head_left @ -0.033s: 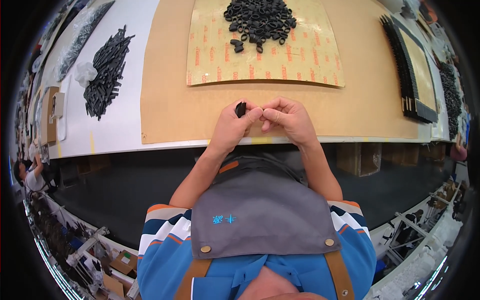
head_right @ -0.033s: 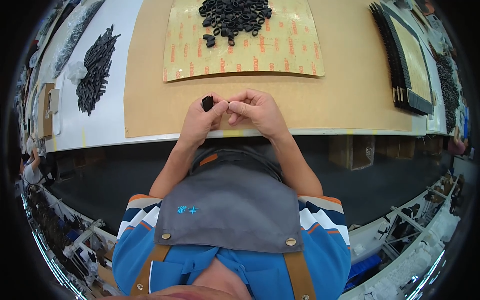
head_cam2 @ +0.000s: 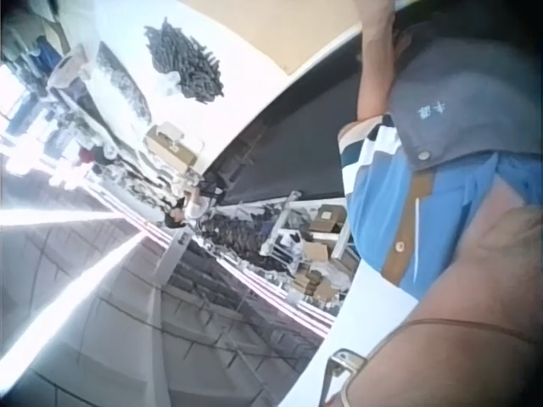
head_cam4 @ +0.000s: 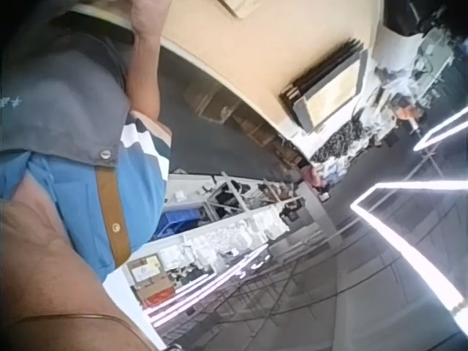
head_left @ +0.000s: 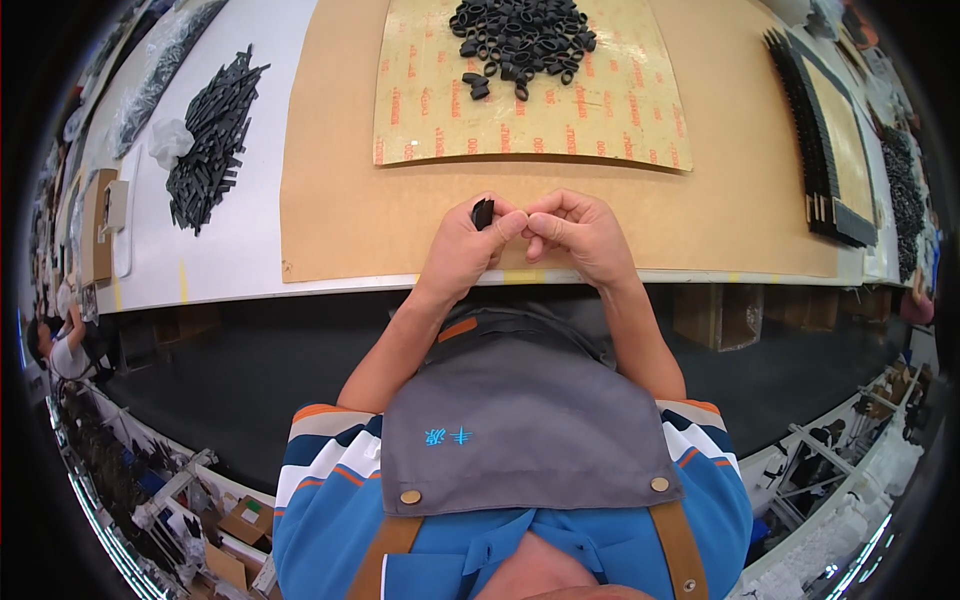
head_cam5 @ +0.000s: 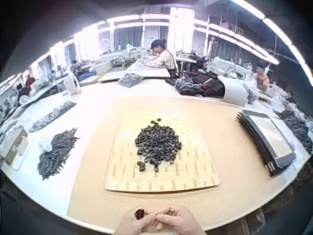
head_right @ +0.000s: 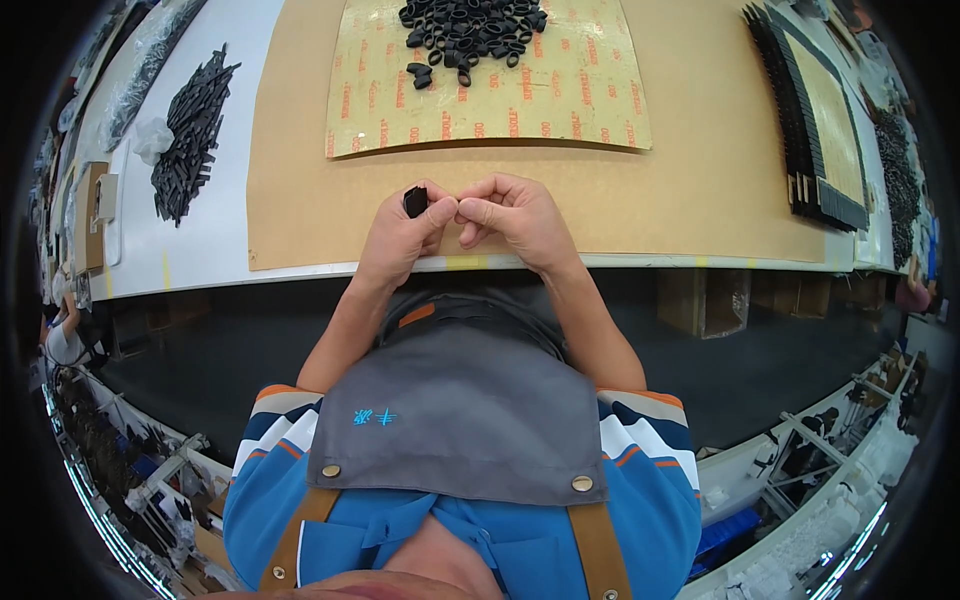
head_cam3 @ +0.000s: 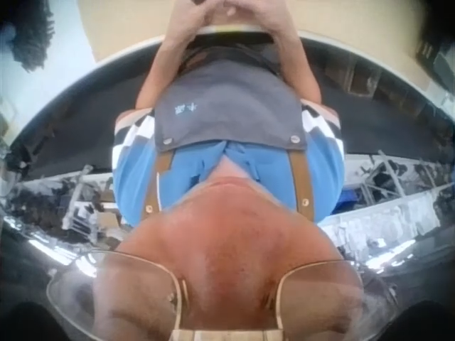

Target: Assembling small black hardware components onto an adhesive board and organizing them.

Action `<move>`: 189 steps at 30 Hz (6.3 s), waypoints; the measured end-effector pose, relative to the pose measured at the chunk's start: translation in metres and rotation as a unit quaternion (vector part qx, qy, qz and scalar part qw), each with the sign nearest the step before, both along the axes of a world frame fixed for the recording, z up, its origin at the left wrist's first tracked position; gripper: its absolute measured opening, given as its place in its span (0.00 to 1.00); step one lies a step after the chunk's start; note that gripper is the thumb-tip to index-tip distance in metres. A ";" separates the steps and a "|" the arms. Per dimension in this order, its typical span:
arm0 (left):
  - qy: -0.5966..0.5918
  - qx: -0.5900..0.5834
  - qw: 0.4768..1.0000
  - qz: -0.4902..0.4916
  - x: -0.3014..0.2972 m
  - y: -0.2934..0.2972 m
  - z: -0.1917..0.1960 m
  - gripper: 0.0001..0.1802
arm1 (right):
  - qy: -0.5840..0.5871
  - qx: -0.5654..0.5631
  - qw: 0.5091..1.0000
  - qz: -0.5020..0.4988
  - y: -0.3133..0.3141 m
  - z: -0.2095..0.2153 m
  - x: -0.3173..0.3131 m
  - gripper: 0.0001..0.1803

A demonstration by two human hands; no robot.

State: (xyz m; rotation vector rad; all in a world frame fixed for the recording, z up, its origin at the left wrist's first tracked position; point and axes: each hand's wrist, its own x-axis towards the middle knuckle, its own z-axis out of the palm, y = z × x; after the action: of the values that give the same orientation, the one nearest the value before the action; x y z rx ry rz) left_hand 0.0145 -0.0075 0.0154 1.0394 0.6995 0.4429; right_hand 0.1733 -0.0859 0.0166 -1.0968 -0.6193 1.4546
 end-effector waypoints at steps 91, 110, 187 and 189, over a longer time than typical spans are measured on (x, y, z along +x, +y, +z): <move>0.104 0.135 0.979 -0.112 -0.003 0.010 -0.002 0.06 | -0.074 -0.099 0.988 0.094 0.003 0.004 0.014 0.07; 0.043 -0.005 0.992 -0.122 -0.010 0.018 0.003 0.09 | -0.276 0.000 0.957 0.087 0.001 -0.001 -0.006 0.16; 0.112 0.016 0.990 -0.084 -0.012 0.018 0.006 0.05 | -0.012 -0.006 0.996 0.086 -0.005 -0.003 0.016 0.11; 0.113 0.018 0.990 -0.086 -0.012 0.018 0.007 0.05 | 0.000 -0.003 0.996 0.092 -0.005 -0.006 0.018 0.12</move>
State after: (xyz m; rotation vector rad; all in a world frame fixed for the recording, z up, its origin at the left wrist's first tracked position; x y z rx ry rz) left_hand 0.0026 0.0108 0.0229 1.1845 0.7978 0.1899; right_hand 0.1911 -0.0912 0.0102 -1.0667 -0.7320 1.6157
